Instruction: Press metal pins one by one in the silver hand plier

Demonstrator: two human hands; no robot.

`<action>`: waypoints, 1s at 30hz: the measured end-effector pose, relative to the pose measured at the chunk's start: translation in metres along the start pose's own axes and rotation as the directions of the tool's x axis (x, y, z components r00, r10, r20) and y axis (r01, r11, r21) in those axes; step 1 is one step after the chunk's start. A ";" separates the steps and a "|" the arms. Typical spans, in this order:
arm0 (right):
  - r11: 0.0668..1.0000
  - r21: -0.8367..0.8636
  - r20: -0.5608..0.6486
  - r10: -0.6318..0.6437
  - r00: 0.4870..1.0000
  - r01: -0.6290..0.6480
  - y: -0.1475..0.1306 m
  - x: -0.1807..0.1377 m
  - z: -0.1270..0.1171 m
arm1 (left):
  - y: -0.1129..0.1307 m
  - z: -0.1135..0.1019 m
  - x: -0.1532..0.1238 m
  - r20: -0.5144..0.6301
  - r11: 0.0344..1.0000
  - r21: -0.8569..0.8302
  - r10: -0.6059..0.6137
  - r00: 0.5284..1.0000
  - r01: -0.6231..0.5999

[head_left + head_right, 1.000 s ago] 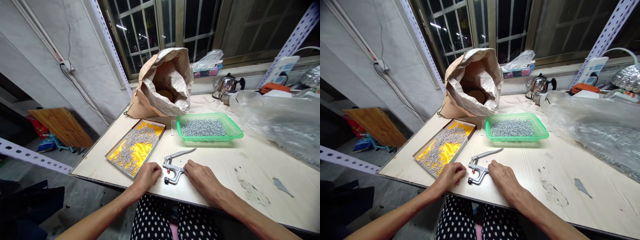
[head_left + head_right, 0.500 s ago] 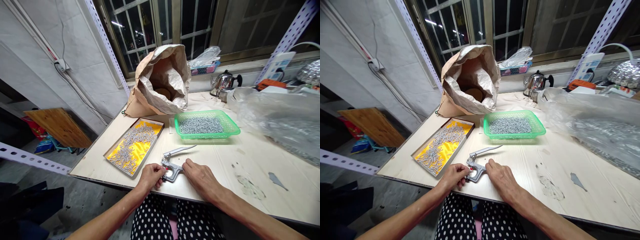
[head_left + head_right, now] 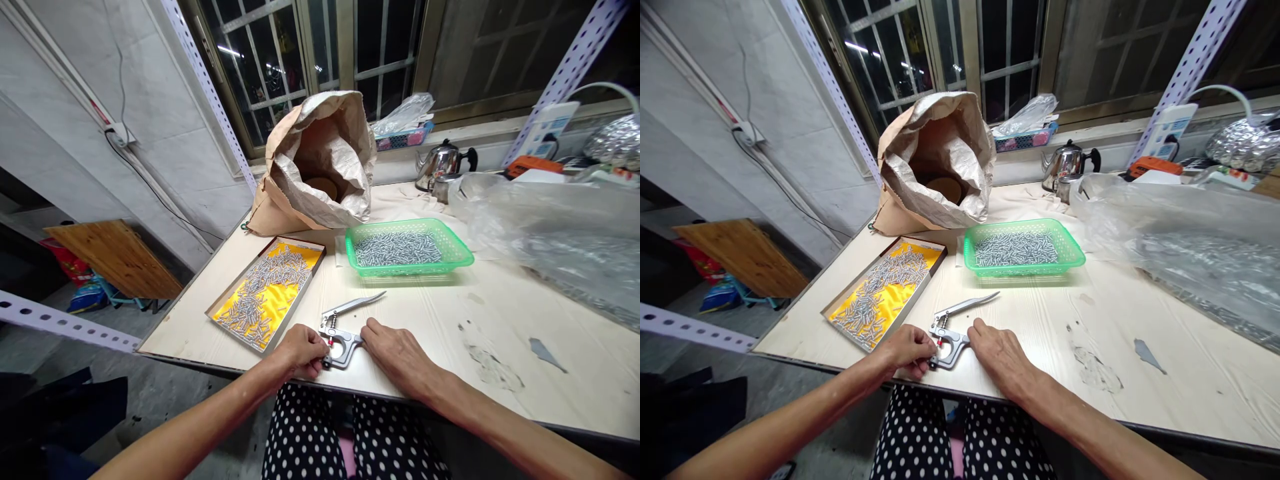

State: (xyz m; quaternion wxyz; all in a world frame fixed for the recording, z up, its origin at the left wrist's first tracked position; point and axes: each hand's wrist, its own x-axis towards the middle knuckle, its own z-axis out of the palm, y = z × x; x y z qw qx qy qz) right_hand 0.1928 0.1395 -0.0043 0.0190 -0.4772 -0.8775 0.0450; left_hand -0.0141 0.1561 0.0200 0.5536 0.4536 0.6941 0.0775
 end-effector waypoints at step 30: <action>0.992 0.074 -0.040 -0.101 0.994 0.104 0.010 -0.010 -0.005 | -0.008 0.025 -0.016 -0.092 0.996 0.076 -0.031 0.995 0.038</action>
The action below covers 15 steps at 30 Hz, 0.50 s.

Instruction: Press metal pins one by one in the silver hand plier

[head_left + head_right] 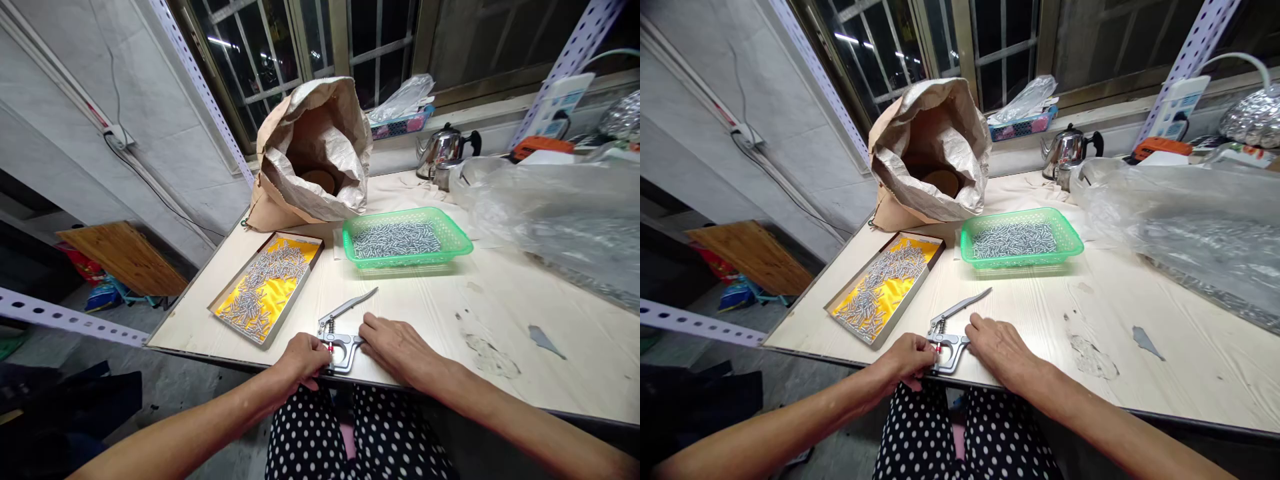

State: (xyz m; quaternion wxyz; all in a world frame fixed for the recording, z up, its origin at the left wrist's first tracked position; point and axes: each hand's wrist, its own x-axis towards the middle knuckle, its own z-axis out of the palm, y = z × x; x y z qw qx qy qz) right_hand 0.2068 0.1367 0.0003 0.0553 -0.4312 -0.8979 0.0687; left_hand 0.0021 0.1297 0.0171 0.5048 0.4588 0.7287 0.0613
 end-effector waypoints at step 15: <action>0.999 0.008 0.066 -0.049 0.997 0.048 0.038 0.036 -0.010 | -0.001 0.000 0.002 -0.018 1.000 0.005 -0.008 1.000 0.008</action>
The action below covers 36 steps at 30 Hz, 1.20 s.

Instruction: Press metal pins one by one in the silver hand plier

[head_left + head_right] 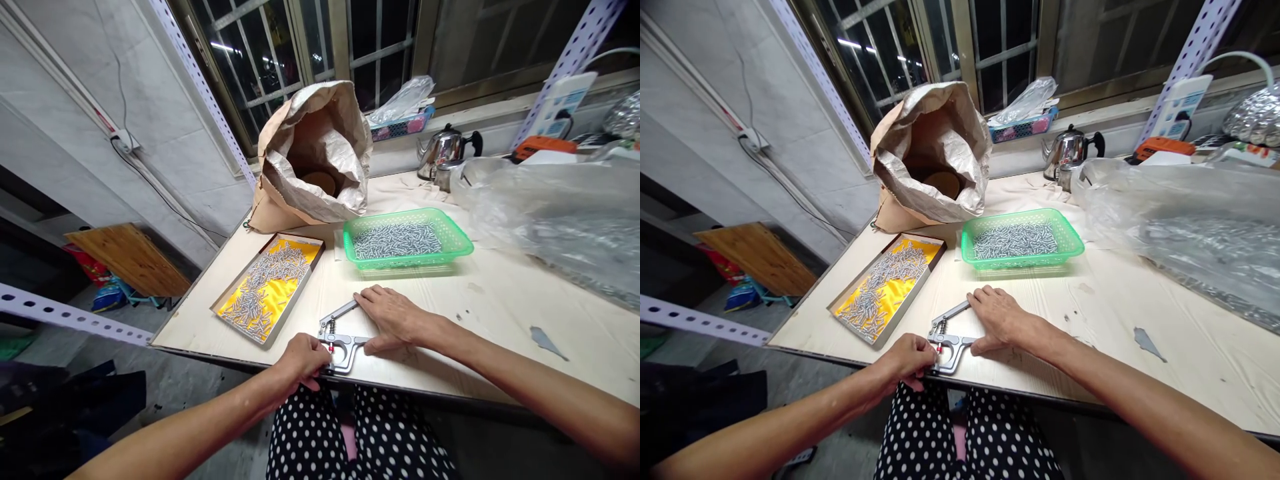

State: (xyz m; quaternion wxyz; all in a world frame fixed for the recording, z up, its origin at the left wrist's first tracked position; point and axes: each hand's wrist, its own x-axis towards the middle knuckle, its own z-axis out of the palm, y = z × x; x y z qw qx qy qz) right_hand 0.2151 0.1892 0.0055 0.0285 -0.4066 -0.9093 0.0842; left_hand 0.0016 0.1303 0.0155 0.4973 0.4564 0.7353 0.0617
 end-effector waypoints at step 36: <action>0.996 -0.060 0.087 0.066 0.994 -0.061 -0.007 -0.005 0.000 | 0.045 0.020 0.027 0.205 0.267 0.752 0.774 0.599 -0.602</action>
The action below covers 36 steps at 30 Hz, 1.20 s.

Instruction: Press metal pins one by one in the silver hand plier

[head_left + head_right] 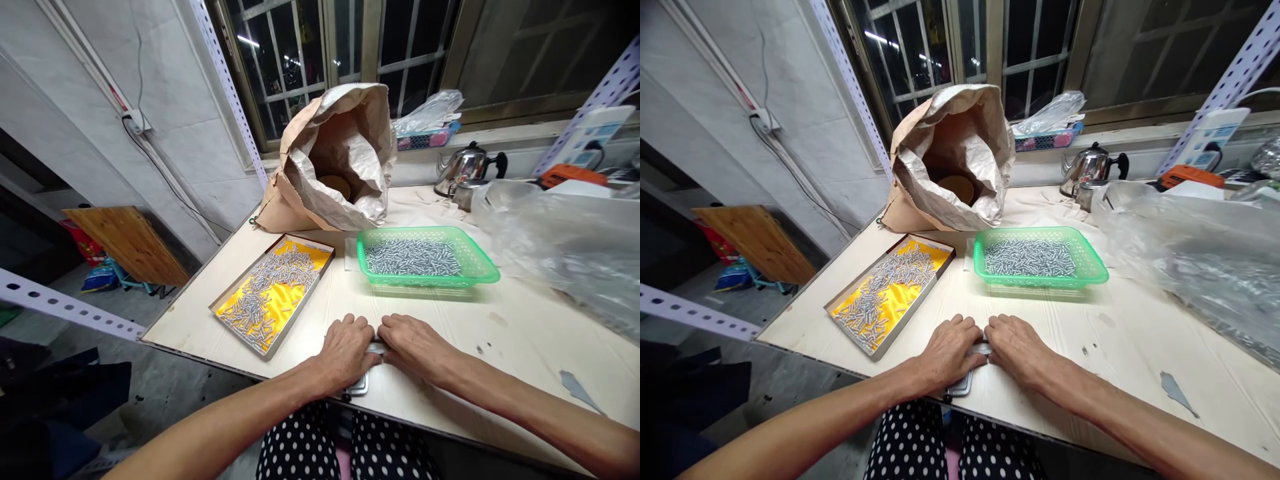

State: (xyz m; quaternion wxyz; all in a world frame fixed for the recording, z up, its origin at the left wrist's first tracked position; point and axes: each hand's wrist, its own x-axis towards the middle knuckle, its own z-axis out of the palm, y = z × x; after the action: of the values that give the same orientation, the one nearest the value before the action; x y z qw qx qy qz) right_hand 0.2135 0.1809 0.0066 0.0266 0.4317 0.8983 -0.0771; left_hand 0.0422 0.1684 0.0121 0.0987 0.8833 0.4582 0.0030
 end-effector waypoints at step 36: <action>0.991 0.126 -0.440 0.022 0.898 0.038 -0.005 -0.025 0.039 | -0.014 -0.105 -0.012 -0.347 0.977 -0.056 -0.211 0.914 0.204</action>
State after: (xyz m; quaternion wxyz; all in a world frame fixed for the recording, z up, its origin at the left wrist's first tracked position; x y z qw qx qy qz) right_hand 0.2248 0.1524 -0.0287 -0.2059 0.4351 0.8758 -0.0365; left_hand 0.0135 0.1845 0.1132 0.0235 0.8140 0.5595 0.1541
